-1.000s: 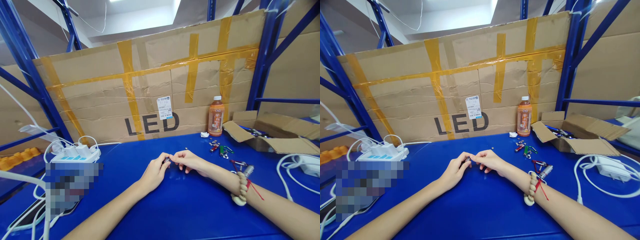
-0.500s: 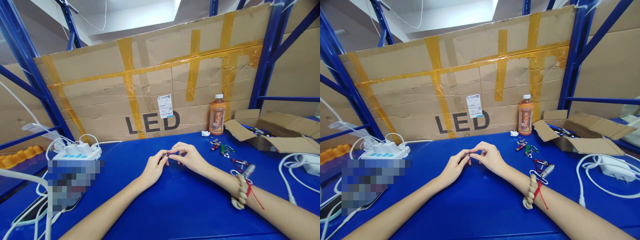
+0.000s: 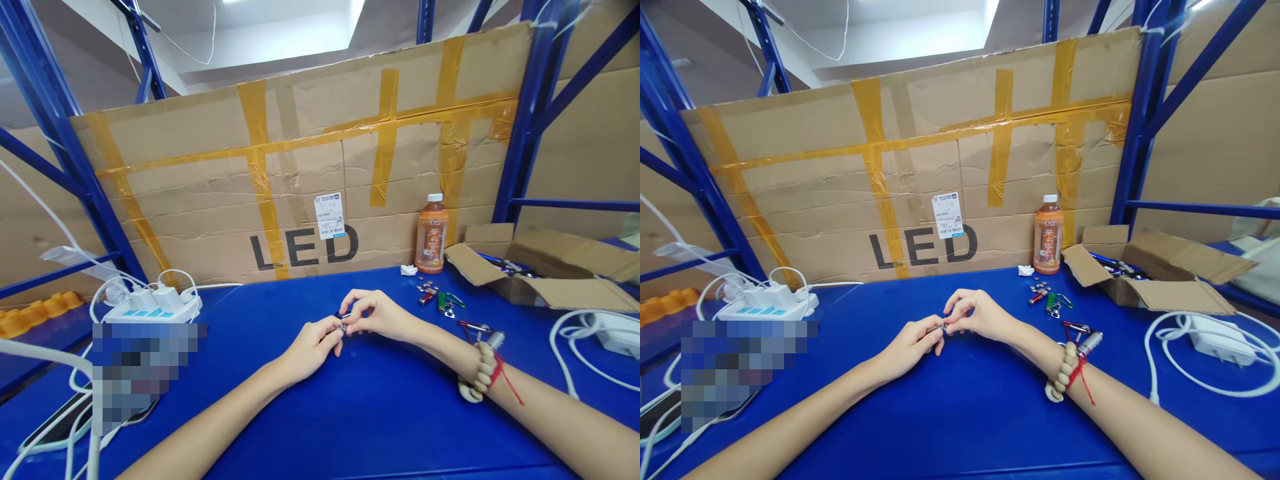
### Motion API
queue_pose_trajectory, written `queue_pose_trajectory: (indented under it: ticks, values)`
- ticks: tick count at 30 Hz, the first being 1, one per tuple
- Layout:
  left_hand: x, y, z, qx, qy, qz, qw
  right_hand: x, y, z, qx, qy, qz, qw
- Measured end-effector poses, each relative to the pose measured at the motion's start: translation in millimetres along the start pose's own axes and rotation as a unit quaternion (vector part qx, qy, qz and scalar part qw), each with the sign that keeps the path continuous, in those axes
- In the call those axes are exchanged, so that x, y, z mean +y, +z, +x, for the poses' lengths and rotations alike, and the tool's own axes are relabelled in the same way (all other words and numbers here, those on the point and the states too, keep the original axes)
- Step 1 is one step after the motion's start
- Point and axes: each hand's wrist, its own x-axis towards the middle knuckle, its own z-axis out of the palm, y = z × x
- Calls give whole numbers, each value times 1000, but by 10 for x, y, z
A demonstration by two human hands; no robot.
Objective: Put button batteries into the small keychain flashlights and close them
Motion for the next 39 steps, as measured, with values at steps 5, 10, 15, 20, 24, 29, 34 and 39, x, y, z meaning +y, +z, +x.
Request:
queue_pose_trajectory:
  ticks: [5, 10, 15, 20, 24, 29, 34, 39]
  values:
    - [4, 17, -21, -11, 4, -1, 1000, 50, 9, -12, -17, 3, 22, 1000]
    - [8, 41, -41, -13, 3, 5, 1000, 45, 9, -24, -18, -25, -14, 999]
    - [-14, 63, -41, -7, 7, 9, 1000, 49, 15, -28, -5, -47, -19, 999]
    - [-9, 67, -43, 18, -3, 33, 999, 52, 40, -32, 6, -39, -22, 999]
    - [-5, 60, -49, 27, -11, 78, 997, 27, 74, -29, 8, 4, -9, 1000]
    - [-16, 48, -49, 54, -14, 107, 993, -11, 121, -12, 37, 58, 33, 997]
    - [-5, 24, -57, 46, 6, 177, 983, 12, 125, -10, 19, 97, 27, 995]
    - [30, 10, -61, 57, -9, 179, 982, 49, 122, 10, 14, 135, 47, 990]
